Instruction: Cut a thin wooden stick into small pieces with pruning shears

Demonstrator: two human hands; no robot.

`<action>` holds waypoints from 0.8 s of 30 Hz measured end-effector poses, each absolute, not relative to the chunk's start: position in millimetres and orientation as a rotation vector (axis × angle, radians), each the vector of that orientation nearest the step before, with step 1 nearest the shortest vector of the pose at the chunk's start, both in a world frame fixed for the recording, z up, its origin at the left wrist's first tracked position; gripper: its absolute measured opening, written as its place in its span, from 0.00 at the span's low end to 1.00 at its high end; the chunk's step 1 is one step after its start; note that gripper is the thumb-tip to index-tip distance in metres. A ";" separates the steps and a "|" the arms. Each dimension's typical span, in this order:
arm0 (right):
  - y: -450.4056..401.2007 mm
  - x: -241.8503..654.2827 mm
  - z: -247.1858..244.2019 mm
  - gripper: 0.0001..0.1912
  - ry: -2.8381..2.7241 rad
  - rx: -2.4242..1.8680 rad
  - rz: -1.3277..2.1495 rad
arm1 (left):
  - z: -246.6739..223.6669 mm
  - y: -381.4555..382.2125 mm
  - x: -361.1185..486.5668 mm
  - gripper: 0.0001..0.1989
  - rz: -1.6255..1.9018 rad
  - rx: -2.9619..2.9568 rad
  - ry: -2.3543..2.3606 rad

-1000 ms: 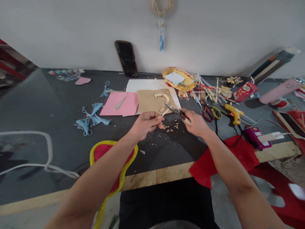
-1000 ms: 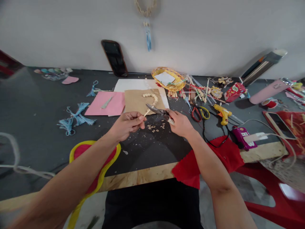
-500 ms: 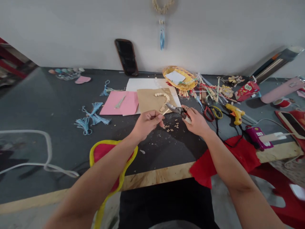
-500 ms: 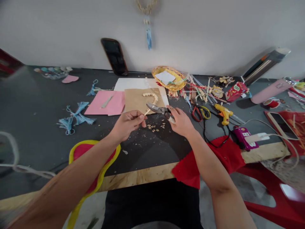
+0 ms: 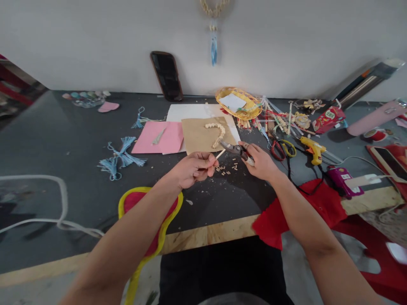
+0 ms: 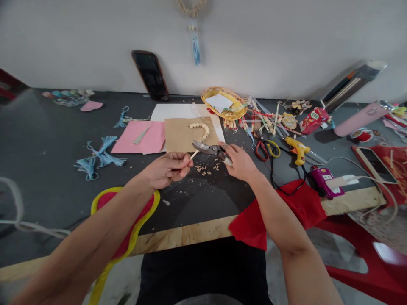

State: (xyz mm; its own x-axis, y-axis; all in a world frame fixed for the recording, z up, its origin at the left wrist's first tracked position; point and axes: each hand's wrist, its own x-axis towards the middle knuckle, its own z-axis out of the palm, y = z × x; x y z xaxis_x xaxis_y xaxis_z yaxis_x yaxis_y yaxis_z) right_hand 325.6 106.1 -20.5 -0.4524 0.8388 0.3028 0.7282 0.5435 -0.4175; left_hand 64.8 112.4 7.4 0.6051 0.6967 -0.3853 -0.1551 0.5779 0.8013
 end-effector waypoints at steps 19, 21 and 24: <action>106.3 322.0 -26.0 0.30 -2.298 -1.421 0.234 | 3.1 107.5 73.2 0.14 0.923 1.236 0.990; 107.3 324.0 -24.3 0.30 -2.325 -1.393 0.271 | 6.8 107.9 71.3 0.15 0.859 1.150 0.940; 108.3 325.6 -22.7 0.30 -2.350 -1.374 0.296 | 10.4 109.0 68.7 0.17 0.759 1.038 0.872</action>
